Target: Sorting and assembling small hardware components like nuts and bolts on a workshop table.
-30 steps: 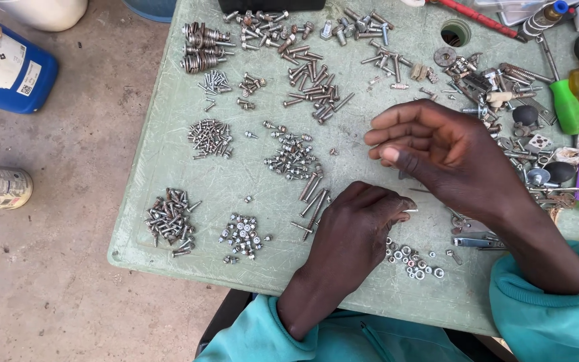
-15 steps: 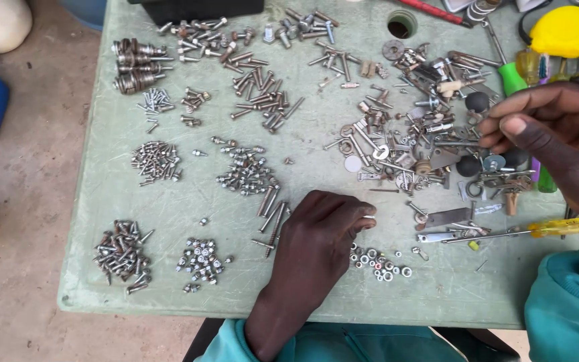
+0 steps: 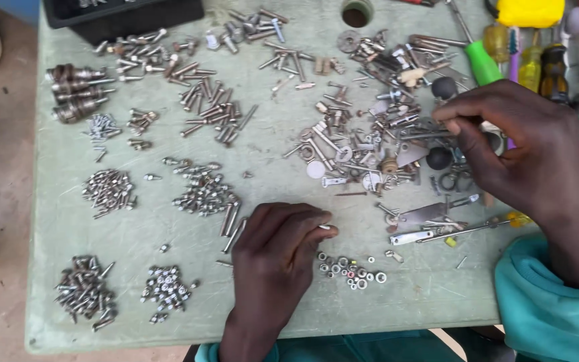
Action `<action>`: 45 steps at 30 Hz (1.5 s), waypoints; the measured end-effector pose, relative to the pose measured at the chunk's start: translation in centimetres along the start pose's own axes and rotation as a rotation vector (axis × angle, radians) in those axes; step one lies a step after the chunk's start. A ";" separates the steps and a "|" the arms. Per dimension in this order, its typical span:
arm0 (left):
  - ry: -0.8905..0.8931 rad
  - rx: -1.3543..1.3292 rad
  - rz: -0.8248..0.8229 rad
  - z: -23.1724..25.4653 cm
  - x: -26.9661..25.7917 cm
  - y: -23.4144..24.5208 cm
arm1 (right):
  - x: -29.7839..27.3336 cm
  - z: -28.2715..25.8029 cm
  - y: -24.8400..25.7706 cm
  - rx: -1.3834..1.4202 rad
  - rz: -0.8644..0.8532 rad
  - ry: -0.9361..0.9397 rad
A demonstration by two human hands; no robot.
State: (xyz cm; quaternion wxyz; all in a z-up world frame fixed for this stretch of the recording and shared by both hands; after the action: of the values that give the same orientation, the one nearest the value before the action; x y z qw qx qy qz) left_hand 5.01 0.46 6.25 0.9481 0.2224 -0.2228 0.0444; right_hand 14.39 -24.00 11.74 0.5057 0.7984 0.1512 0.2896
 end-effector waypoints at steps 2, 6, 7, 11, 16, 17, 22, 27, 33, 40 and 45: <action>0.012 0.008 0.017 0.0 0.1 -0.1 | 0.0 -0.1 0.0 0.043 -0.025 -0.008; 0.033 0.045 0.031 -0.1 0.3 0.0 | -0.4 0.2 -2.4 0.081 -0.193 0.056; 0.032 0.043 0.026 0.0 0.3 -0.1 | -0.5 -0.1 -2.5 0.081 -0.192 0.050; 0.043 0.064 0.011 -0.2 0.3 -0.3 | -0.8 -1.2 -3.3 0.146 -0.324 0.091; 0.043 0.079 -0.005 -0.3 0.3 -0.3 | -0.3 -1.8 -3.2 0.157 -0.209 0.089; 0.036 0.081 -0.017 -0.2 0.3 -0.4 | 0.0 -2.2 -3.5 0.142 -0.182 0.085; 0.021 0.080 -0.049 -0.1 0.3 -0.5 | 0.4 -3.0 -5.7 0.114 -0.173 0.057; 0.019 0.072 -0.033 -0.3 0.1 -0.4 | 1.2 -3.0 -3.6 0.337 -0.137 -0.086; 0.017 0.050 -0.046 -0.4 0.0 -0.4 | -0.2 1.5 -0.3 0.039 0.059 -0.173; 0.028 0.057 -0.035 -0.4 -0.1 -0.4 | -1.4 4.1 -0.5 -0.246 0.017 -0.107; 0.061 0.064 -0.009 -0.6 -0.1 -0.1 | 0.3 -0.9 -0.4 -0.023 -0.042 0.064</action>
State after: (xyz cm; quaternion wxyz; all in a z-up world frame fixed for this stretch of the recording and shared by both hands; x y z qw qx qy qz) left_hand 5.18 0.63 5.62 0.9470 0.2523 -0.1913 0.0540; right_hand 14.10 -23.06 11.72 0.5156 0.7797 0.1806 0.3060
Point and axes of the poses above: each hand's wrist, its own x-axis towards the middle knuckle, its own y-axis out of the back of the hand, z = x × y, the point moved 5 cm from there along x, towards the middle knuckle
